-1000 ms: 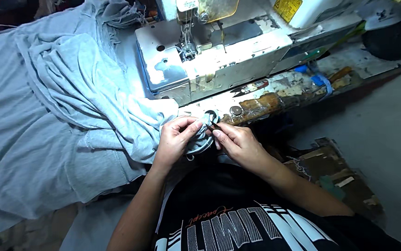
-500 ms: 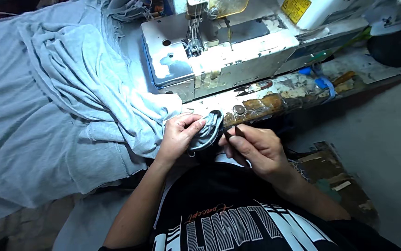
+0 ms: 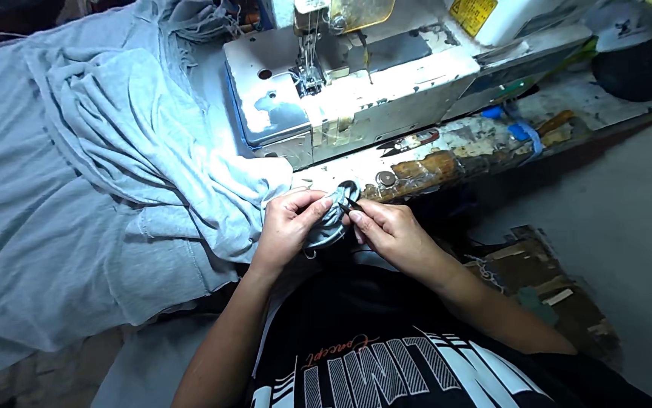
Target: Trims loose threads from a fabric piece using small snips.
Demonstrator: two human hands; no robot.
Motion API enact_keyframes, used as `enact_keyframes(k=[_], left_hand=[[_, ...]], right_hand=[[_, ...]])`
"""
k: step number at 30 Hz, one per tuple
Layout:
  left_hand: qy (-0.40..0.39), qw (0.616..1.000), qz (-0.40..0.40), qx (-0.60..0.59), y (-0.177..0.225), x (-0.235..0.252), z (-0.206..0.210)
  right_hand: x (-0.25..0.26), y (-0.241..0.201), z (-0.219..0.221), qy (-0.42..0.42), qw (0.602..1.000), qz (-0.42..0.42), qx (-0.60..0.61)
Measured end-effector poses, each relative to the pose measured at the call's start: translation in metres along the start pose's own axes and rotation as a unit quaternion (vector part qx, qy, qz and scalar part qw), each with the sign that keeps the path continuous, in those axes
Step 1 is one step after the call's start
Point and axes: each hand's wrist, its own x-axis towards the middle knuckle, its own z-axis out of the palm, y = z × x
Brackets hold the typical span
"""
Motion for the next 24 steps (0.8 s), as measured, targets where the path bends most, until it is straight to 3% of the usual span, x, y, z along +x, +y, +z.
enact_keyframes(k=[20, 24], left_hand=[[0.005, 0.999, 0.036, 0.027, -0.0056, 0.0005, 0.0019], [-0.018, 0.999, 0.028, -0.014, -0.0001, 0.0006, -0.0029]], right_hand=[[-0.0003, -0.0027, -0.0005, -0.008, 0.999, 0.031, -0.036], [-0.0013, 0.0064, 0.0003, -0.015, 0.995, -0.061, 0.078]])
